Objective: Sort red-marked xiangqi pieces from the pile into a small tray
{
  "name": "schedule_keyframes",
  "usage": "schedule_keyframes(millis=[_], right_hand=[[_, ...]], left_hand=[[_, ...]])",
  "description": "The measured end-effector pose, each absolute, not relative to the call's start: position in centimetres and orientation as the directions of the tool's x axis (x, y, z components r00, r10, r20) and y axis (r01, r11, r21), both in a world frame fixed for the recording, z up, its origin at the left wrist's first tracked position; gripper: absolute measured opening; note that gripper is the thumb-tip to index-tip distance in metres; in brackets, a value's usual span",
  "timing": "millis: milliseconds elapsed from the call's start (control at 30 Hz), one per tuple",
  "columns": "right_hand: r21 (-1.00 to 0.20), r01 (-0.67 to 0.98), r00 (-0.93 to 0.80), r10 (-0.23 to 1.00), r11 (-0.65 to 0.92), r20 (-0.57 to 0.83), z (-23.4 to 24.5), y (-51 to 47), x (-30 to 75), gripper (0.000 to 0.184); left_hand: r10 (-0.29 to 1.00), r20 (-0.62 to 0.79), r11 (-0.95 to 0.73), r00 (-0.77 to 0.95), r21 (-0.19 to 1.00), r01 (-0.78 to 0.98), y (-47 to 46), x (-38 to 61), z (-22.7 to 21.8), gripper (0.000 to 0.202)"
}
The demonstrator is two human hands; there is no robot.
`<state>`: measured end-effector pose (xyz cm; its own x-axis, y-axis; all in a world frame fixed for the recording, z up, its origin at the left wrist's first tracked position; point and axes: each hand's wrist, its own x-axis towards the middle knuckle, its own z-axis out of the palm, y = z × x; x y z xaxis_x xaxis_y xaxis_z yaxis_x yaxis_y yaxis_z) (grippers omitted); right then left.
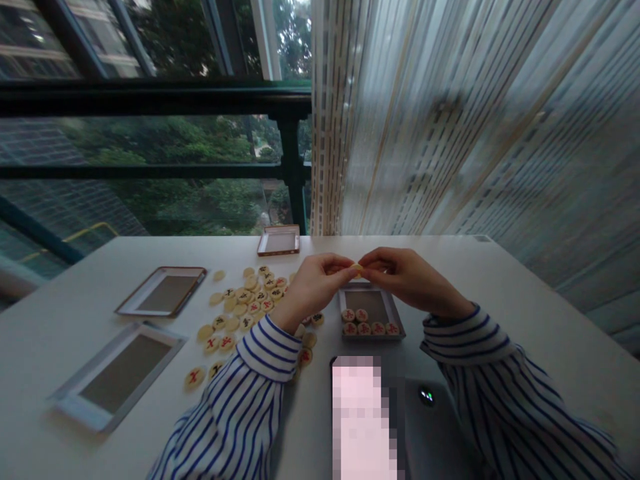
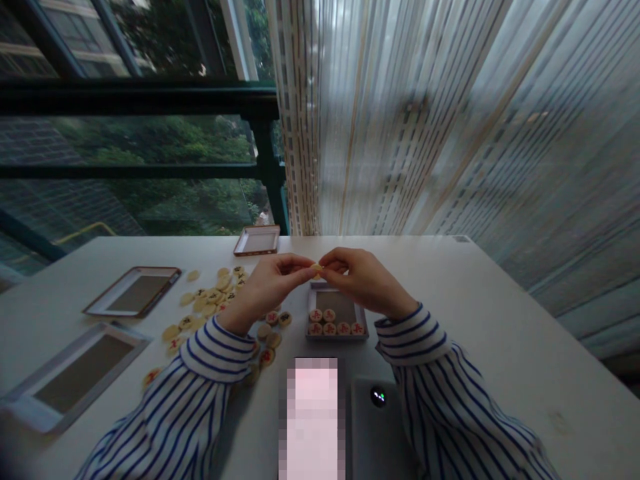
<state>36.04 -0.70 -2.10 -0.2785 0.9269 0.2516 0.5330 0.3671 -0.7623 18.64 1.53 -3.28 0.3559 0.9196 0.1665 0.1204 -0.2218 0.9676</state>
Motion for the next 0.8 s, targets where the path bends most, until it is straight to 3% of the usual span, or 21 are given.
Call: schedule_keyframes(millis=[300, 800], right_hand=[[-0.690, 0.602, -0.318, 0.913, 0.402, 0.254, -1.76, -0.97, 36.21, 0.019], [-0.671, 0.625, -0.321, 0.915, 0.399, 0.245, -1.67, -0.93, 36.11, 0.027]], left_hand=[[0.926, 0.129, -0.205, 0.355, 0.961, 0.184, 1.29, 18.61, -3.00, 0.014], [0.922, 0.106, -0.170, 0.372, 0.975, 0.143, 1.62, 18.51, -3.41, 0.021]])
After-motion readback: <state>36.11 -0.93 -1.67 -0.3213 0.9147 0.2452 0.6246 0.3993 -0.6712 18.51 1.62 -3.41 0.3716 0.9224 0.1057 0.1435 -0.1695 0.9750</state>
